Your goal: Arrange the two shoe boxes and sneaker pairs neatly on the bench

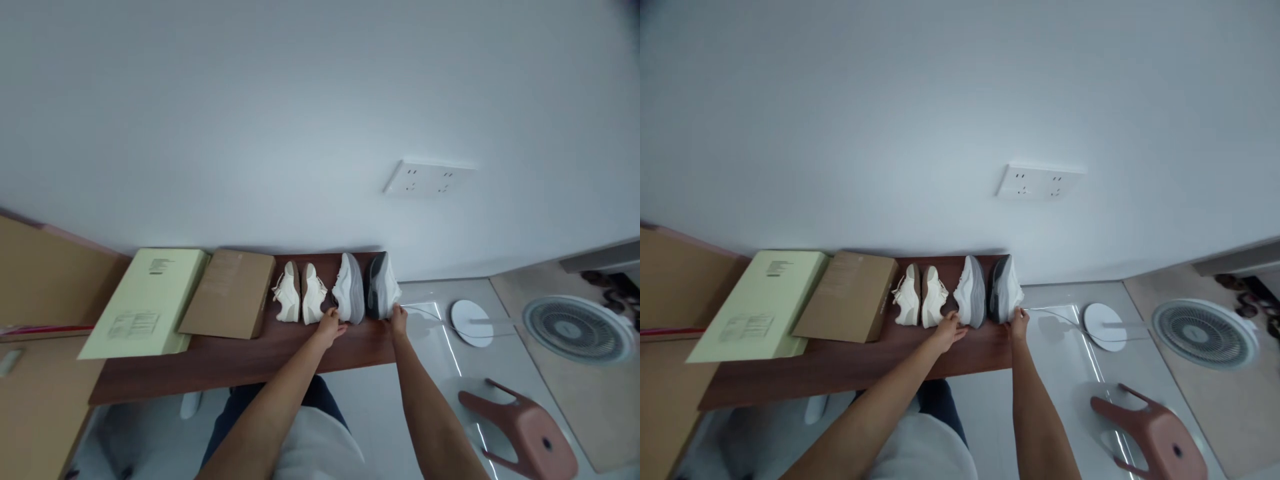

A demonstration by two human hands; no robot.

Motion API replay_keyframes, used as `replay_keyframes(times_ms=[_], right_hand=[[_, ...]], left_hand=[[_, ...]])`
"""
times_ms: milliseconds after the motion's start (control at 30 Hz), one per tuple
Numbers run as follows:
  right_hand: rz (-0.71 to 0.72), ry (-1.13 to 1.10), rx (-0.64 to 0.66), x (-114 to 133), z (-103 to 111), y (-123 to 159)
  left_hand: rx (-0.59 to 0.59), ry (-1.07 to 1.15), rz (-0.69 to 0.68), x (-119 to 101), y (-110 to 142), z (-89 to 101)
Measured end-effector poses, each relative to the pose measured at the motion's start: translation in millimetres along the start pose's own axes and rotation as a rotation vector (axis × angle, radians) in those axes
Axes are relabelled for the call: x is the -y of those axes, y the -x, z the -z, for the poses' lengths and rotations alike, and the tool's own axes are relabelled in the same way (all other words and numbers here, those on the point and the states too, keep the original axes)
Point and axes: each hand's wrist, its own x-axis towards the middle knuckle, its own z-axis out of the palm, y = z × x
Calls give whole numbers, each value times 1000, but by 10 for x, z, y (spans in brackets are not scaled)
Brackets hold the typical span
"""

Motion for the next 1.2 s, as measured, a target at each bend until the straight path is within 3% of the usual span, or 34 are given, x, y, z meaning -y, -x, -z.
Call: replay_keyframes(times_ms=[100,167,233,300,367,433,567,633,700,800,867,967,1200], right_hand=[[-47,184,-28,-41,49,-38],[5,360,-68,9,83,-63],[106,482,-137,115,77,-38],[268,549,-229,251,10,96],[502,590,-294,375,-131,380],[711,592,-224,453,-352,826],[911,633,251,402,-1018,2035],[983,725,523,304,-1431,2621],[1041,854,722,201,-1847,3060],[1091,1019,844,81,-2330,3341],[1123,1083,856,29,-2483,3311],[1199,1124,877,-7,-2489,3126],[1195,1161,909,57,-2404,2889]], left_hand=[[-46,-84,-1,-10,146,34],[-24,-118,-30,12,327,147],[37,-146,-64,42,552,376],[86,-168,-117,55,797,737],[22,-208,-244,35,1043,1226],[-166,-280,-457,-20,1277,1818],[-835,-567,-772,-179,1644,3133],[-1077,-742,-703,-256,1742,3741],[-1121,-919,-568,-327,1774,4250],[-979,-1188,-496,-430,1731,4781],[-873,-1326,-533,-493,1672,4983],[-787,-1431,-595,-548,1593,5104],[-805,-1397,-652,-457,1552,5025]])
